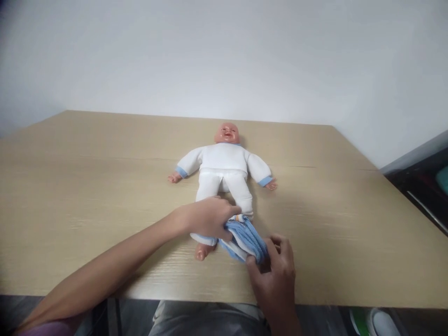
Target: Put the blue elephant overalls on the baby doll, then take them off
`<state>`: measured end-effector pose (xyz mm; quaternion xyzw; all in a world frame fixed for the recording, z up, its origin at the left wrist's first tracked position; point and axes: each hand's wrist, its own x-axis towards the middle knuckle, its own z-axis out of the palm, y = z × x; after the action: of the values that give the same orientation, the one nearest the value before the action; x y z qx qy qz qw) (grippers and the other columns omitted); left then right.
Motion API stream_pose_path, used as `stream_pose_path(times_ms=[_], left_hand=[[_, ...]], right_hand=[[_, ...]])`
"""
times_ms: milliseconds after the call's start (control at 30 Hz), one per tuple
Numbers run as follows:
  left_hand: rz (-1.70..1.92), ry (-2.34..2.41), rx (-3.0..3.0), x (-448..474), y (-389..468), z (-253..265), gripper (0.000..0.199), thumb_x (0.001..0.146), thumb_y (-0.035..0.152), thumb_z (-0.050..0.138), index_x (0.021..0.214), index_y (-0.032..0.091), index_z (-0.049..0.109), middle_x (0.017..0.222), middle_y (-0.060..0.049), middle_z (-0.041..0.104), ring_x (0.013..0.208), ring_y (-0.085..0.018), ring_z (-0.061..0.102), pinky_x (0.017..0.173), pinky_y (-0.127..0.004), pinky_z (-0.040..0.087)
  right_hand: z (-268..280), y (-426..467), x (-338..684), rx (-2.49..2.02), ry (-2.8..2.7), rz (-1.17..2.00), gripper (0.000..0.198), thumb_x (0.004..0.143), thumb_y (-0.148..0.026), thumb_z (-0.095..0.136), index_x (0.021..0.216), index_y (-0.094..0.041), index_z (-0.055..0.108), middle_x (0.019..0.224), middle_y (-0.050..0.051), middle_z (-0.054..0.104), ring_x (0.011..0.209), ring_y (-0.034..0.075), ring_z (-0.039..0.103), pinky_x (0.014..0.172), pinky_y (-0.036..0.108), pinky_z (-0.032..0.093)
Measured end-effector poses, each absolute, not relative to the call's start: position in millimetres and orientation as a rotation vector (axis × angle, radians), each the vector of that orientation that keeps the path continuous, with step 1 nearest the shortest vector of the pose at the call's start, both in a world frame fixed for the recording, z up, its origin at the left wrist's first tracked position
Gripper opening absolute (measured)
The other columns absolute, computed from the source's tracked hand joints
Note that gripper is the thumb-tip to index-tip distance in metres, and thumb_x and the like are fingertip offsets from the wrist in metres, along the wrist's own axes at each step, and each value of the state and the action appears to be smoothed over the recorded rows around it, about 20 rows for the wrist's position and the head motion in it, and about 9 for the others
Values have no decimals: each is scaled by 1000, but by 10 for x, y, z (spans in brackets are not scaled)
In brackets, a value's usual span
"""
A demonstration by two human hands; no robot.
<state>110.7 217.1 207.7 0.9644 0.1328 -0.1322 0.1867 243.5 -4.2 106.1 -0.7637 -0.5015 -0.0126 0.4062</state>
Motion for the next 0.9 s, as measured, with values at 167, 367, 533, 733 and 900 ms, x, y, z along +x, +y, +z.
stream_pose_path(times_ms=[167,367,533,733,900], left_hand=[[-346,409,2719,1117,2150,2074,46,89,51,79,118,16,68,111,-18,81,102,-39,78,85,-42,53],[-320,456,2568,1045,2171,2140,53,86,56,83,117,21,59,104,-11,77,96,-35,74,74,-37,47],[-190,499,2273,914,2155,2227,57,78,47,86,117,23,52,104,-5,75,90,-29,72,72,-34,46],[-57,524,2004,798,2136,2230,58,76,37,84,119,24,47,102,-3,74,91,-26,72,74,-33,48],[76,405,1876,699,2200,2120,62,80,32,80,132,22,47,112,-5,73,91,-22,70,79,-34,52]], right_hand=[[1080,-61,2424,-1888,-1206,148,21,95,-29,65,113,-24,73,132,14,66,119,35,69,99,46,55],[1077,-47,2442,-1771,-986,682,36,99,-40,67,129,-23,75,117,9,83,106,31,80,90,38,65],[1086,20,2467,-1565,-784,895,40,94,-43,73,127,-22,82,119,11,87,115,35,82,100,44,69],[1150,171,2490,-1519,-703,969,40,90,-42,77,125,-23,81,113,11,87,115,36,82,98,47,70],[1134,343,2490,-1522,-783,997,53,82,-32,78,133,-23,70,126,10,84,115,32,81,101,44,66]])
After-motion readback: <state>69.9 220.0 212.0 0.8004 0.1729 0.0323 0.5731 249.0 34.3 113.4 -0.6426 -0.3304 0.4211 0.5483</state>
